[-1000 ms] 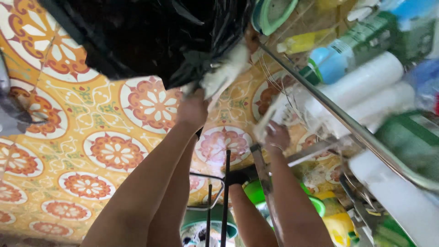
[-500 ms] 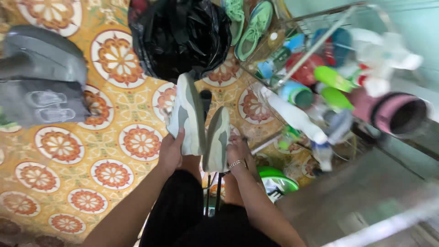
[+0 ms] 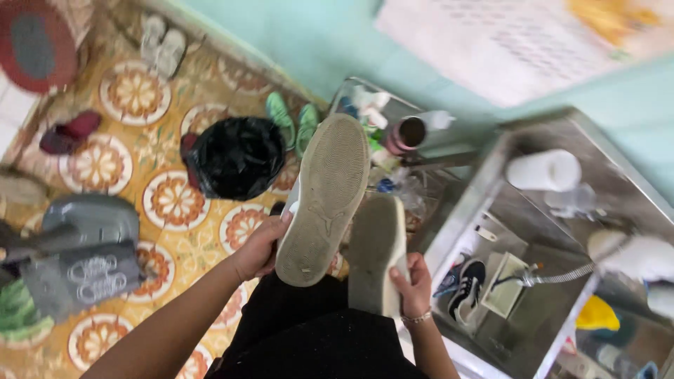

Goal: Cleaning a pair of black sneakers in a sink and then lacing a pair of white sneakers at a workstation.

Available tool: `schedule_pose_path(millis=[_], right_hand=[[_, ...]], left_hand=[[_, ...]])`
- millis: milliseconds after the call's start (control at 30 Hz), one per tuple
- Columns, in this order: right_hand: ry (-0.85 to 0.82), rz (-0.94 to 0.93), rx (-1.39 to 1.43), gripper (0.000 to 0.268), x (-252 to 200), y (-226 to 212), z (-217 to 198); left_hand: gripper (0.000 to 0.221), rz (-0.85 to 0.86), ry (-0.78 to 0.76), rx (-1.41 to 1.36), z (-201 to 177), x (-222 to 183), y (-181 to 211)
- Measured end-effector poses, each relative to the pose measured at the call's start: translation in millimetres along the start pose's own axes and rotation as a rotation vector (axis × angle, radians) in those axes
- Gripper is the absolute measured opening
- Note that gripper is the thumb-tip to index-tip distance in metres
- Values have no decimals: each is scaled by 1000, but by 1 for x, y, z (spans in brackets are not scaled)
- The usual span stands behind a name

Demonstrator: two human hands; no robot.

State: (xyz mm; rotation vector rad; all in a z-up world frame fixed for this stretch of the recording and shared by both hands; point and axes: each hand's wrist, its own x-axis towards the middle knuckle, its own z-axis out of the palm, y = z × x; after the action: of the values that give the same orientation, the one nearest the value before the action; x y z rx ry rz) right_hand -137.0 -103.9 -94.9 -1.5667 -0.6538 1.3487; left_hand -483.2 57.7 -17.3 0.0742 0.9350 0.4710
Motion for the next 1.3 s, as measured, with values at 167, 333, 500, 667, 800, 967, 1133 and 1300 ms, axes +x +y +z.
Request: schedule_pose_path(millis=[167, 333, 500, 667, 800, 967, 1133, 1300], right_hand=[[159, -140, 295, 28, -68, -43, -59], [361, -175, 457, 22, -143, -38, -134], [504, -202, 547, 24, -216, 15, -215], [642, -133, 584, 23, -272, 38, -244], [796, -44, 578, 23, -286, 28, -232], [907, -116, 629, 25, -289, 26, -191], [1001, -224, 609, 35, -277, 4, -144], [1073, -197, 555, 35, -269, 1, -111]], left_hand=[[52, 183, -209, 446, 86, -24, -39], [49, 328, -41, 746, 186, -35, -108], [44, 244, -94, 856, 255, -43, -166], [39, 218, -181, 929, 286, -52, -196], [38, 164, -138, 1017, 300, -64, -195], [32, 679, -404, 1271, 257, -48, -185], [42, 780, -394, 1405, 261, -50, -151], [44, 877, -422, 1602, 247, -52, -119]])
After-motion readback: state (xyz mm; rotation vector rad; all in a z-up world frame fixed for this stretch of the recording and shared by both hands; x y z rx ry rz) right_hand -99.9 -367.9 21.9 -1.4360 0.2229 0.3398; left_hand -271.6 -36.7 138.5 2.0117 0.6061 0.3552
